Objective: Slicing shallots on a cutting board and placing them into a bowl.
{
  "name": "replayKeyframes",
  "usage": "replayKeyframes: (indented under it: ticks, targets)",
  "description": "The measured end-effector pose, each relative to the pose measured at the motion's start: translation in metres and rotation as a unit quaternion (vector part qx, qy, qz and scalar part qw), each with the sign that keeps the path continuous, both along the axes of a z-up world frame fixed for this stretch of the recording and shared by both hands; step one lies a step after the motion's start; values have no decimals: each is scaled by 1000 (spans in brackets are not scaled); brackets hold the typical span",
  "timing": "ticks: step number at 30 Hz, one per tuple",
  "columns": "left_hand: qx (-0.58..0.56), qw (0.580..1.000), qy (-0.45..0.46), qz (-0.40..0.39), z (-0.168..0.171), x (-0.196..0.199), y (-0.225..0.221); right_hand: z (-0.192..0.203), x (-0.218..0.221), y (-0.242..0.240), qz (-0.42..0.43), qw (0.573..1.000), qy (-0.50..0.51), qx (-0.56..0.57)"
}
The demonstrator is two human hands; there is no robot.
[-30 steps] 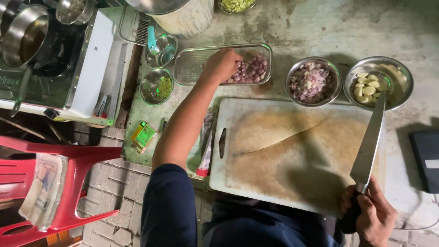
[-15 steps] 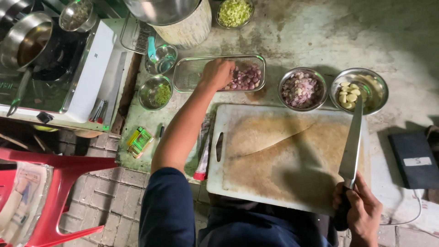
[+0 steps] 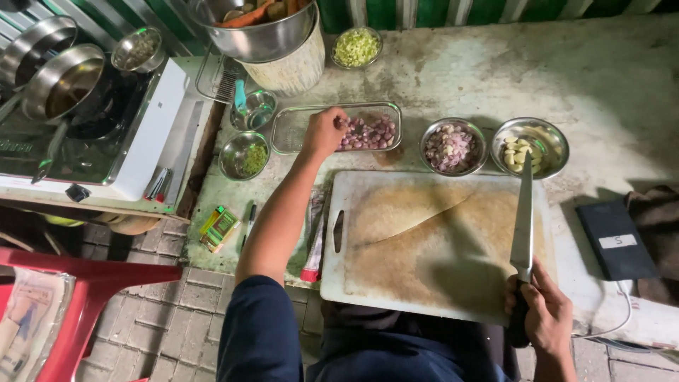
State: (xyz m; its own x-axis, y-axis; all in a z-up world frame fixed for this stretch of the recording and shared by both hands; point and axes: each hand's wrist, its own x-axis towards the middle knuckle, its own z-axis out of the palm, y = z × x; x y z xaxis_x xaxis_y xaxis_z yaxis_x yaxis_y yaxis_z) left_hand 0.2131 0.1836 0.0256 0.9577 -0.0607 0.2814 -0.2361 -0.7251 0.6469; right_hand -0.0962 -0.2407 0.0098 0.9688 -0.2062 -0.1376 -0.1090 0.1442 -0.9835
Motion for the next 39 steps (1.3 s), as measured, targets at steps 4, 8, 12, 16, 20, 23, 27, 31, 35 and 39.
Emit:
replayKeyframes:
  ticks: [4, 8, 12, 16, 20, 23, 27, 31, 35, 39]
  targets:
    - [8, 999, -35, 0, -14, 7, 5, -3, 0, -2, 7, 1000, -11, 8]
    - [8, 997, -69, -15, -6, -13, -7, 5, 1, 1, 12, 1000, -10, -27]
    - [33, 994, 41, -93, 38, -107, -71, 8, -4, 6, 11, 997, -19, -68]
    - [-4, 973, -18, -230, -16, -183, -121, 12, -38, 6, 52, 995, 0, -81]
    - [-1, 970, -117, -214, -37, -239, -157, 34, -71, 18, 154, 951, 64, -262]
    - [5, 959, -206, -197, -31, -258, -177, 25, -96, 26, 170, 914, 100, -355]
    - [-28, 945, -198, -259, 12, -259, -189, 40, -105, 33, 206, 902, 149, -348]
    - [-12, 943, -178, -282, 6, -262, -181, 43, -110, 32, 218, 901, 99, -361]
    - [-24, 935, -180, -304, 11, -262, -181, 41, -112, 33, 249, 886, 80, -382]
    - [-36, 931, -192, -307, 5, -262, -182, 39, -111, 35, 257, 887, 91, -374]
